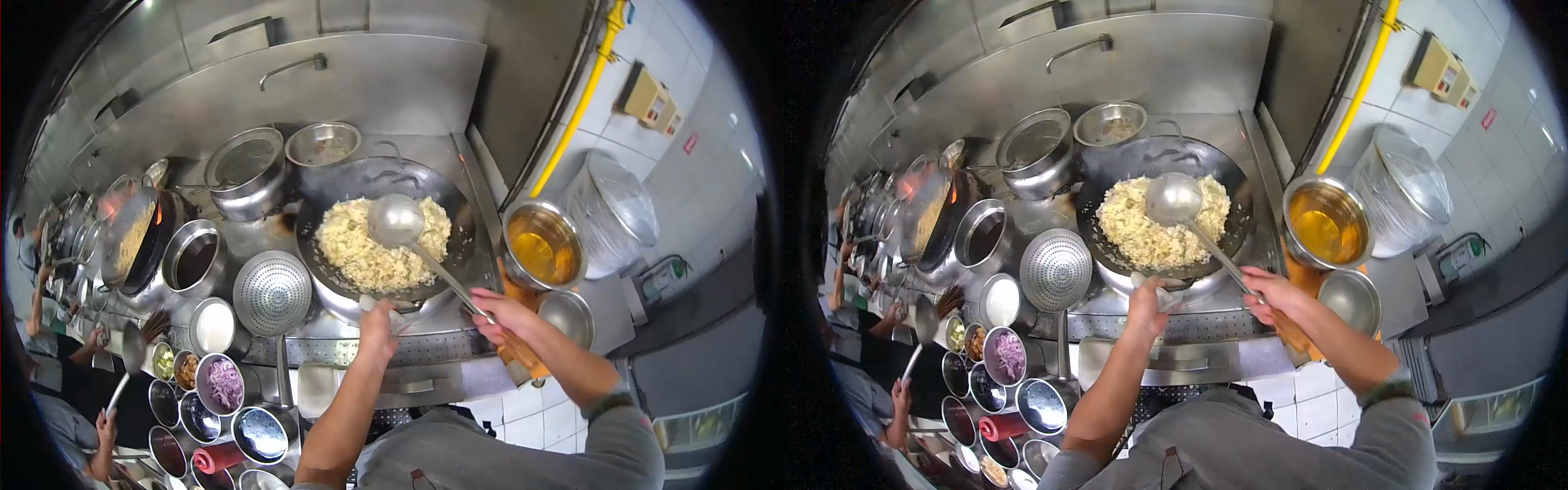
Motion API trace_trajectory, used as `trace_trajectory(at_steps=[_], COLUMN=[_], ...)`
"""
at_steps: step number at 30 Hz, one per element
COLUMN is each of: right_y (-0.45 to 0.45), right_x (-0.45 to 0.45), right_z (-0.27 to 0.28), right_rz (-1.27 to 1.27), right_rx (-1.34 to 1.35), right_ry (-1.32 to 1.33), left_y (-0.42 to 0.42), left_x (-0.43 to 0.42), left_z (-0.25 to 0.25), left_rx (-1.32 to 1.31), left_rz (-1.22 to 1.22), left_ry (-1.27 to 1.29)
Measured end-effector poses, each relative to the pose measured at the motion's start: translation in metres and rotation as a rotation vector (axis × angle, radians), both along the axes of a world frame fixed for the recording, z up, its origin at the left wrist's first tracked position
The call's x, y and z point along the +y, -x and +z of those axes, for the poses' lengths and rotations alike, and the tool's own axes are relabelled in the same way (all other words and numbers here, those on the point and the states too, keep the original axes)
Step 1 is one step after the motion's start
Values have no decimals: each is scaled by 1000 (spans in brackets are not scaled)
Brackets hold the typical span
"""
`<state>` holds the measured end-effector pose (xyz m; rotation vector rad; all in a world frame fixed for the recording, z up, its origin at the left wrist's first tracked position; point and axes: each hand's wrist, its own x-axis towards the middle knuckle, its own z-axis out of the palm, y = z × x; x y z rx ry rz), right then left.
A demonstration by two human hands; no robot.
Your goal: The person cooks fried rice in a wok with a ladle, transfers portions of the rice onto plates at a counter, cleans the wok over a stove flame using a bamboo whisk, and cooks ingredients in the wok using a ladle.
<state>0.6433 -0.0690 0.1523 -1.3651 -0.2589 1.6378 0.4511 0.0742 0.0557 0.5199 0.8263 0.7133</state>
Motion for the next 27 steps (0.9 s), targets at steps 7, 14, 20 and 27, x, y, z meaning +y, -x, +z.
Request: trace_trajectory(at_steps=[7,14,20,27], right_y=[-54,-68,-6,39], right_x=[-32,-114,-74,-98], right_z=[36,96,26,115], right_rz=[601,741,479,148], right_rx=[-1584,-1107,-1434,-680], right_ry=[-206,16,-81,-161], left_y=[13,38,67,48], left_x=[-3,-49,-75,-42], left_z=[3,82,-50,73], left_rx=[18,120,54,57], left_rz=[-51,-145,-194,-75], left_ry=[77,193,-222,40])
